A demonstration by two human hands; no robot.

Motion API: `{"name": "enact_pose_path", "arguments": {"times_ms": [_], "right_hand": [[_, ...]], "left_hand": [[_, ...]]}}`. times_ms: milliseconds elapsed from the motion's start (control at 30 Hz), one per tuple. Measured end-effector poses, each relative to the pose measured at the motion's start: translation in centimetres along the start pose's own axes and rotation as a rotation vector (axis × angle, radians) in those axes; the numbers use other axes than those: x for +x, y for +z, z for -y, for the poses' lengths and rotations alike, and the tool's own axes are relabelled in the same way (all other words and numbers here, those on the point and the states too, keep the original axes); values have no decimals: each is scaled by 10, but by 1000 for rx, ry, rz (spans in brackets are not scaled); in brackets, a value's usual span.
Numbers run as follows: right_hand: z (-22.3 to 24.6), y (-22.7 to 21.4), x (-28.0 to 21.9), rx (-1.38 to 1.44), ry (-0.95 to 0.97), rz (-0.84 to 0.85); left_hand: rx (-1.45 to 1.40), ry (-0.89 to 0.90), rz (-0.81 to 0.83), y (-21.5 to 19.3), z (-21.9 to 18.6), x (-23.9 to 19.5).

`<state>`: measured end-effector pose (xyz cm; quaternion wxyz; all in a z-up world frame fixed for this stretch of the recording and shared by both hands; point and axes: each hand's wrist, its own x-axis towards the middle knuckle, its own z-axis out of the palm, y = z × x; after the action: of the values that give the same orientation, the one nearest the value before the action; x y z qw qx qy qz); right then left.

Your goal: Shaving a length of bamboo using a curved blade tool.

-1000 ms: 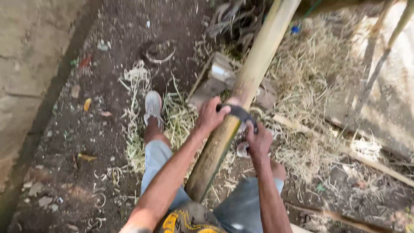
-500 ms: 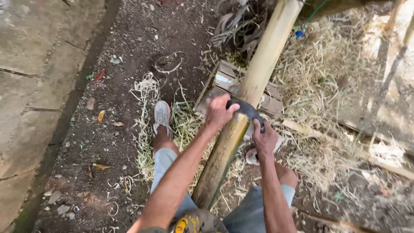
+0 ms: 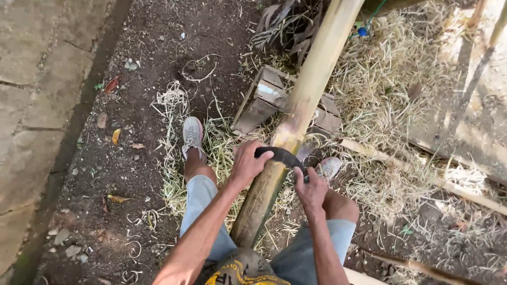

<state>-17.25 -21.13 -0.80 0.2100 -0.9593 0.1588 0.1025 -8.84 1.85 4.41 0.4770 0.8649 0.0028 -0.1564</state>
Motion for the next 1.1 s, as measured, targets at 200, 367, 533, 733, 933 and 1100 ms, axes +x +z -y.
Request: {"name": "enact_pose_path", "arguments": {"times_ms": [200, 367, 533, 733, 933, 1100], "right_hand": [[42, -61, -10, 342, -229, -353], [55, -80, -2, 359, -398, -447], [26, -50, 10, 182, -604, -368], [51, -87, -7, 40, -671, -372], [46, -45, -8, 1176, 467, -330], [47, 11, 34, 1652, 553, -648]], "left_hand": [[188, 309, -483, -6, -15, -6], [-338, -151, -418, 5, -7, 16], [-689, -452, -314, 18, -26, 47], [-417, -467, -365, 50, 5, 52], [-387, -400, -487, 61, 21, 35], [-405, -390, -522, 61, 21, 15]]}}
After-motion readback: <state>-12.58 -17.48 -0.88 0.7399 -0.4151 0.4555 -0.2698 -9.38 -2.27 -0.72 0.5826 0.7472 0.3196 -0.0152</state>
